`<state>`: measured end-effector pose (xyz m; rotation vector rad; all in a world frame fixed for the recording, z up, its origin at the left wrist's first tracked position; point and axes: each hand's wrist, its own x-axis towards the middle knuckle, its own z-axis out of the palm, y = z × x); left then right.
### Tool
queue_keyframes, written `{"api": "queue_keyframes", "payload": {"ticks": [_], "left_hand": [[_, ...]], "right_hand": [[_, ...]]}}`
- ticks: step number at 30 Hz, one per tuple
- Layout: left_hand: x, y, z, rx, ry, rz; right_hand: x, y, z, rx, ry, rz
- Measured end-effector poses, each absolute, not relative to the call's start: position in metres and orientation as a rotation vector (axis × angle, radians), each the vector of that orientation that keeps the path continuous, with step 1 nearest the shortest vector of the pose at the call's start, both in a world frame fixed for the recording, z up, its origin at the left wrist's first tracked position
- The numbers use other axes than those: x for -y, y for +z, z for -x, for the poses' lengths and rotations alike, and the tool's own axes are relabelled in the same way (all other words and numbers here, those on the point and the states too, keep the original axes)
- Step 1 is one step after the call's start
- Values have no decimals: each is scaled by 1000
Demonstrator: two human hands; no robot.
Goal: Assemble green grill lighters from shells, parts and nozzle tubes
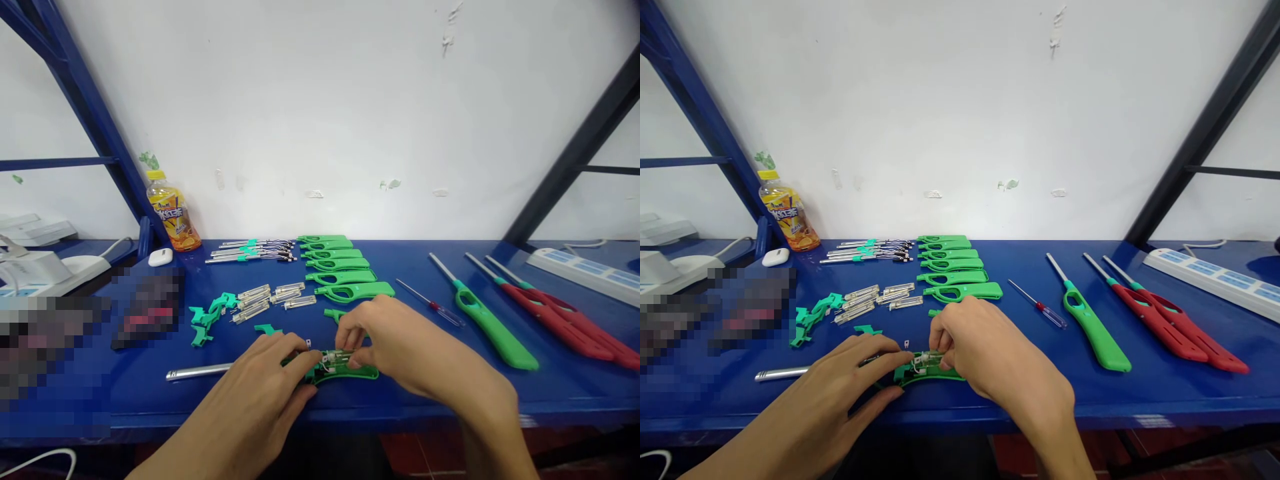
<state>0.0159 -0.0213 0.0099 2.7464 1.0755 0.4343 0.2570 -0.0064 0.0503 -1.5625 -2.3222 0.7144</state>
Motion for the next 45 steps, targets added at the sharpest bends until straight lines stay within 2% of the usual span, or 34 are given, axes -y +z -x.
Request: {"api": "queue_keyframes", "payload": {"ticks": [28, 35, 39, 45], "left_hand": [[20, 16, -18, -1083, 322, -2635], [15, 12, -15, -1091, 373, -2674], [15, 12, -14, -1094, 394, -2664], [12, 8, -9, -1152, 447, -2642]], "right_hand": [[11, 54, -260, 2336, 714, 1624], [7, 54, -307, 2170, 511, 1805], [-2, 43, -324, 2095, 622, 2008], [-14, 36, -319, 2094, 687, 1994]]}}
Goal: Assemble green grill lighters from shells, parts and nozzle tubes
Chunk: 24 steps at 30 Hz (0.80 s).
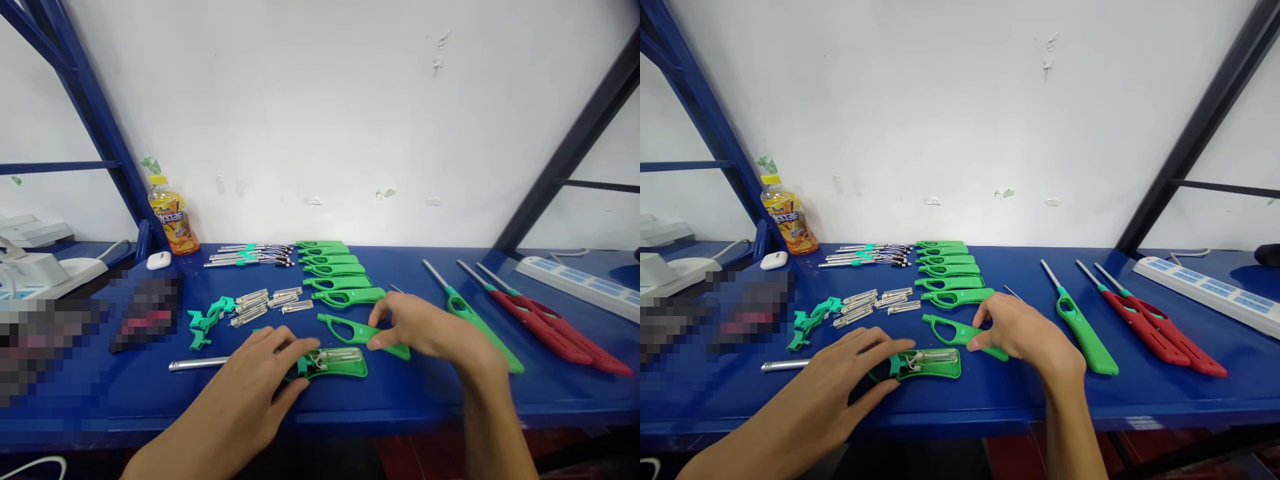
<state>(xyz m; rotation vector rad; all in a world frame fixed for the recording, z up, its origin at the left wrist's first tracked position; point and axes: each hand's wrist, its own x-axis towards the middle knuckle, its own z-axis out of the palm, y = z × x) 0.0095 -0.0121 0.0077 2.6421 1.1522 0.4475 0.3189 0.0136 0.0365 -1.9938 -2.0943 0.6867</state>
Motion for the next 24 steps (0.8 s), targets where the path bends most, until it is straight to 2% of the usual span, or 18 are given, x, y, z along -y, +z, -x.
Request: {"api": "queue_keyframes", "payload": {"ticks": [18, 24], "left_hand": [[13, 10, -8, -1172, 551, -2566], [13, 14, -6, -1160, 605, -2657]], "right_hand": [[2, 55, -314, 2139, 533, 1710], [2, 59, -291, 2154, 600, 1637]]}}
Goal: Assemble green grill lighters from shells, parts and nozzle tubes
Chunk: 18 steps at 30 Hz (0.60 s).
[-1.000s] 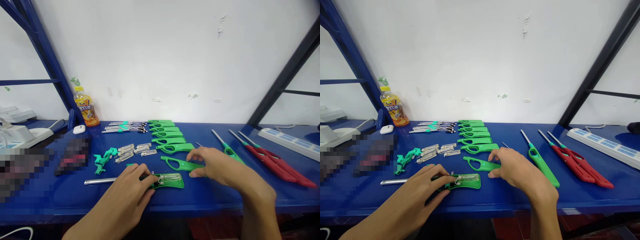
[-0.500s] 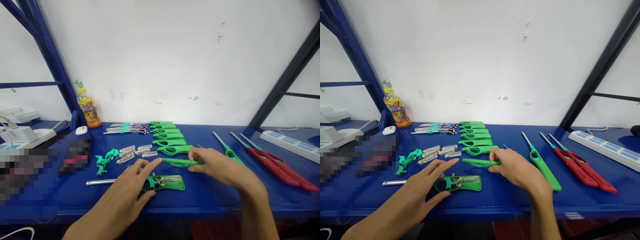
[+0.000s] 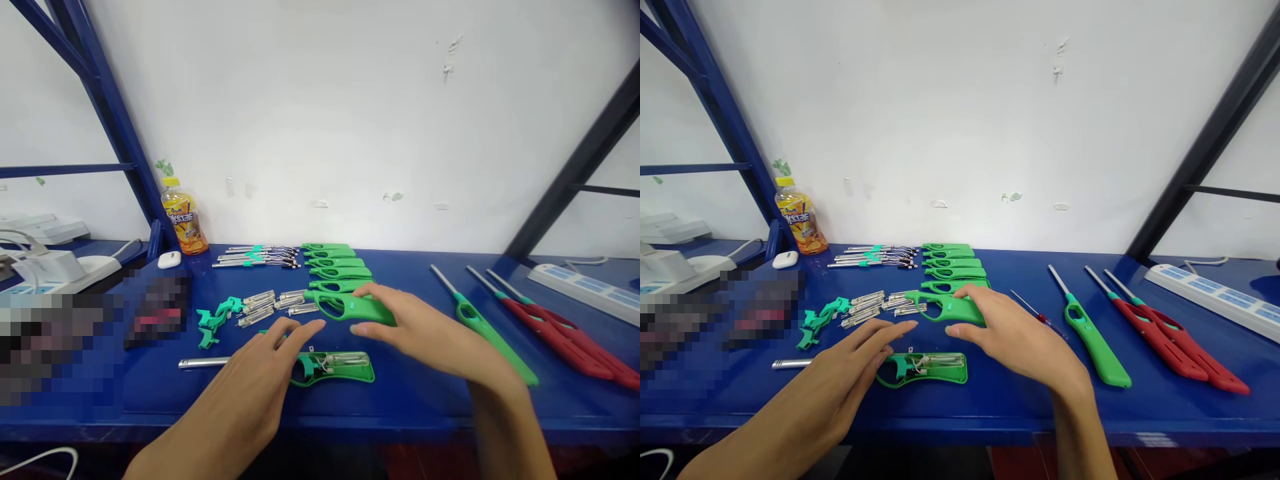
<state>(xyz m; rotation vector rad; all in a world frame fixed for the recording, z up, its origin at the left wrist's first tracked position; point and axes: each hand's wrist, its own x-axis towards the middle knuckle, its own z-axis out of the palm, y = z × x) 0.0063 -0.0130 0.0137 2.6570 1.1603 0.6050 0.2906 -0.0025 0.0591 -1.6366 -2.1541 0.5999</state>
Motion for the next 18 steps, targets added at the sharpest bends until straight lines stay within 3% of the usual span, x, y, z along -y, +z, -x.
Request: {"api": "queue_keyframes", "payload": {"ticks": [7, 18], "left_hand": [[1, 28, 12, -1237, 971, -2691], [-7, 20, 22, -1431, 720, -2622]], "right_hand": [[9, 58, -283, 2239, 581, 1545], [19, 67, -272, 2301, 642, 1606]]}}
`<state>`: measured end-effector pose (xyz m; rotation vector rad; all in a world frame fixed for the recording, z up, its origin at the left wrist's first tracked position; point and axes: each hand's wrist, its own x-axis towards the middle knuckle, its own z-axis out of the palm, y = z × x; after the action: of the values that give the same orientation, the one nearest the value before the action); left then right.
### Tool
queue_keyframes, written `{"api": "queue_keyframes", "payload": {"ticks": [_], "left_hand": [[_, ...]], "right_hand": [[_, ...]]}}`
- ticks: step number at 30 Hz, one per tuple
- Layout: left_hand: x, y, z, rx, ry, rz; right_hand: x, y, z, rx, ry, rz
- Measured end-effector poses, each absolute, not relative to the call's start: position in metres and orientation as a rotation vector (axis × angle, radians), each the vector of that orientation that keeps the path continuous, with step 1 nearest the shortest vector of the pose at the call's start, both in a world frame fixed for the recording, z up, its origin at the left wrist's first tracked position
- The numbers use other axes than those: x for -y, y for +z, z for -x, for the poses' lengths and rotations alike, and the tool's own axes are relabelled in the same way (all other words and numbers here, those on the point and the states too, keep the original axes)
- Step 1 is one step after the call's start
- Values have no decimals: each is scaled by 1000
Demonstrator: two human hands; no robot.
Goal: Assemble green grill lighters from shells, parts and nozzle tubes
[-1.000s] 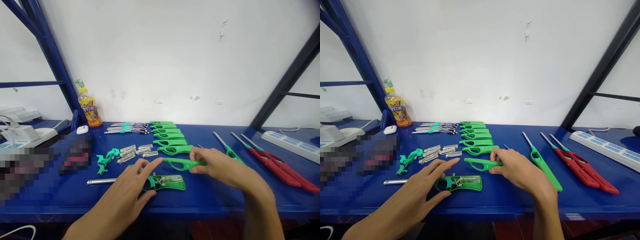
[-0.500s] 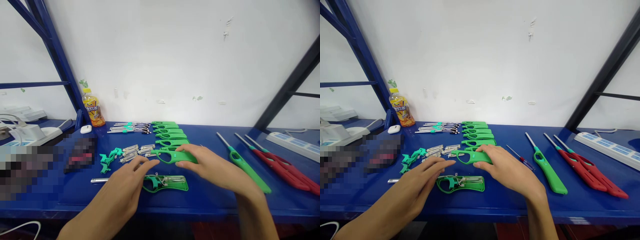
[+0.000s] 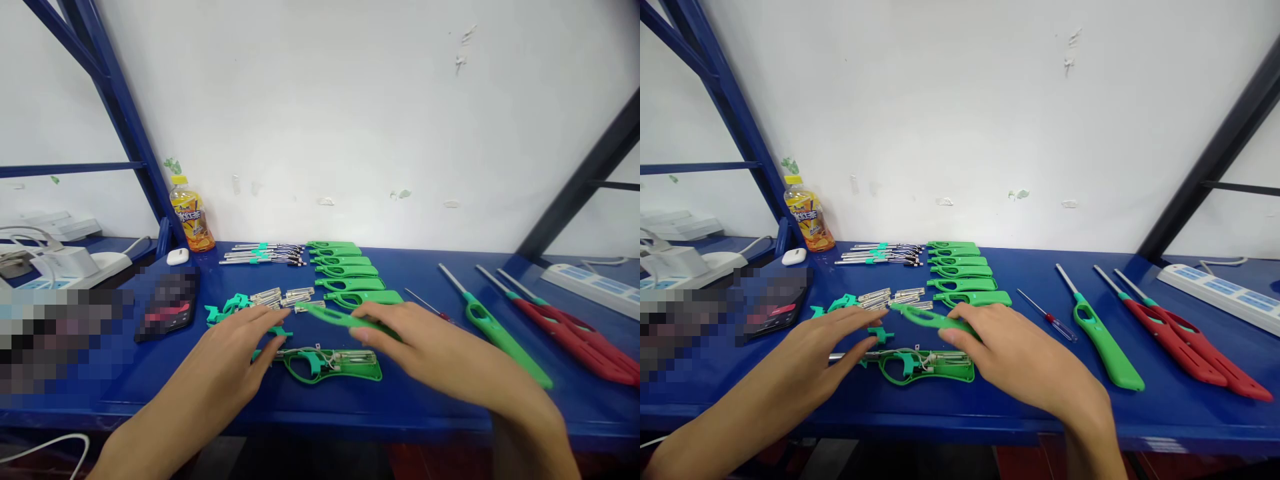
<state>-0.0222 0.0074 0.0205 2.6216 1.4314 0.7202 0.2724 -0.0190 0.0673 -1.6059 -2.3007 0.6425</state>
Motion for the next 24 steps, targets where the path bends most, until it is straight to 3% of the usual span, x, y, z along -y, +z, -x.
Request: {"api": "queue_keyframes", "payload": {"ticks": [5, 24], "left_hand": [[-7, 22, 23, -1385, 481, -2613], [-14, 30, 33, -1351, 345, -2542]], "right_hand": [[19, 71, -271, 2258, 628, 1632], [19, 70, -259, 2378, 876, 1421]]}}
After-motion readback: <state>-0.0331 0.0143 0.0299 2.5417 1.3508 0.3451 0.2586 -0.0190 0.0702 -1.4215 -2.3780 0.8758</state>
